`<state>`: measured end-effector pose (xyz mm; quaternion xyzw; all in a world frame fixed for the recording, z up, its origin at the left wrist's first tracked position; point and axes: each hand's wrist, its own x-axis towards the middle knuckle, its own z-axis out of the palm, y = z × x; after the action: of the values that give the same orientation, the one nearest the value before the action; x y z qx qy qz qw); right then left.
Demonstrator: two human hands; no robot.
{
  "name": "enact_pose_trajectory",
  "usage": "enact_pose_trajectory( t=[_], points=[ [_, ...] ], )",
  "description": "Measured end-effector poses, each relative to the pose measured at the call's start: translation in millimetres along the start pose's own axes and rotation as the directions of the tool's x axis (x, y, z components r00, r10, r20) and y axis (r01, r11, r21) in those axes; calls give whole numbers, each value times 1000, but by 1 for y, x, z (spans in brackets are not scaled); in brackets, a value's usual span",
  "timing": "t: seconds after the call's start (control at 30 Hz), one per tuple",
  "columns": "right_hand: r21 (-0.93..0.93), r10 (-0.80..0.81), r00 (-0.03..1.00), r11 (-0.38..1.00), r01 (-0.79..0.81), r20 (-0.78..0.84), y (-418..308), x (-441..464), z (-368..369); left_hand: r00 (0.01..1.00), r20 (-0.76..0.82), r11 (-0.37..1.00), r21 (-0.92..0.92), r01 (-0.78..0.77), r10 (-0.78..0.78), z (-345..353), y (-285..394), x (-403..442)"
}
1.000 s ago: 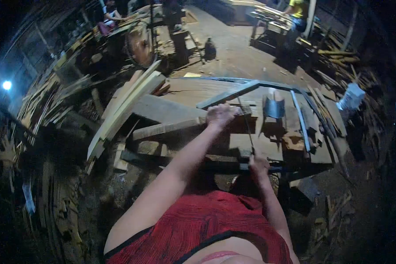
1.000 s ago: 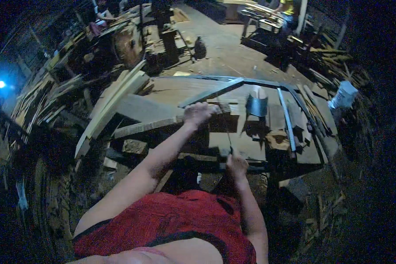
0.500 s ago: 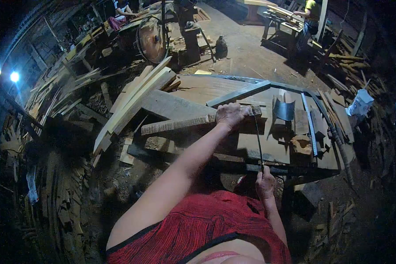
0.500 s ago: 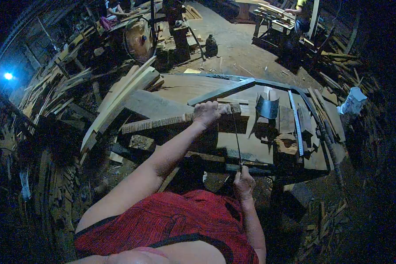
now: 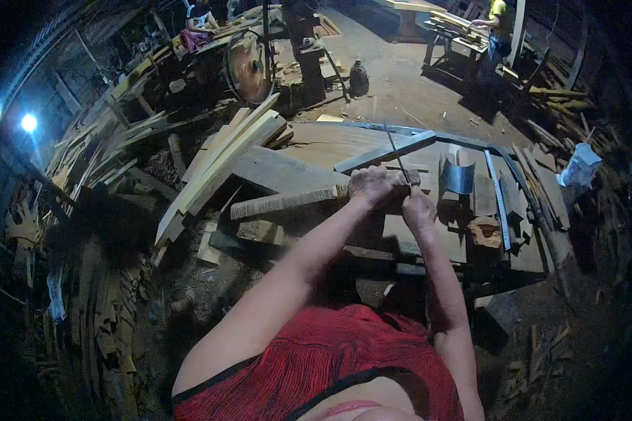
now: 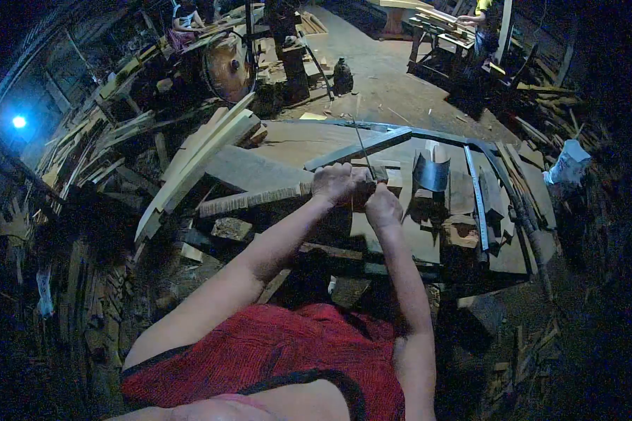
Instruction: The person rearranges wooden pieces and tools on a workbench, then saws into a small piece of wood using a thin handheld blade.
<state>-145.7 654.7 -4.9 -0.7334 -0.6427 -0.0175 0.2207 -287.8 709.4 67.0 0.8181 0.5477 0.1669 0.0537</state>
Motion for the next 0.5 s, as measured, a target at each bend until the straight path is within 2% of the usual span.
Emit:
enact_pose_trajectory(
  t=[0.03, 0.07, 0.13, 0.17, 0.23, 0.3, 0.37, 0.43, 0.5],
  points=[
    [-81, -80, 997, 994, 80, 5, 0, 6, 5, 1000, 1, 1000, 3, 2, -2, -1, 0, 0],
    [-80, -80, 997, 994, 80, 7, 3, 2, 9, 1000, -12, 1000, 8, -1, 1, 0, -1, 0],
    [52, 36, 999, 998, -35, -19, -9, -18, -12, 1000, -20, 1000, 6, 3, -2, 1, 0, 0],
    [53, 36, 999, 998, -35, -13, -2, -33, -9, 1000, -18, 1000, 14, -7, 7, 2, -1, 0],
    [-177, -136, 989, 974, 144, 55, 17, -77, -5, 1000, -11, 1000, 17, -9, 10, 3, -3, 1],
    [72, 197, 971, 975, -208, 137, -12, -116, -60, 1000, -9, 1000, 11, -22, 22, 3, -3, 2],
    [265, 174, 982, 946, -188, 76, 5, -163, -53, 1000, -2, 1000, 5, -6, 6, -2, -1, 3],
    [228, 200, 972, 948, -224, 120, 4, -173, -58, 1000, 9, 1000, 0, -1, 1, 0, 0, 4],
    [139, 241, 953, 953, -268, 181, -6, -166, -71, 998, -47, 999, 15, -37, 38, 4, -3, 3]
  ],
)
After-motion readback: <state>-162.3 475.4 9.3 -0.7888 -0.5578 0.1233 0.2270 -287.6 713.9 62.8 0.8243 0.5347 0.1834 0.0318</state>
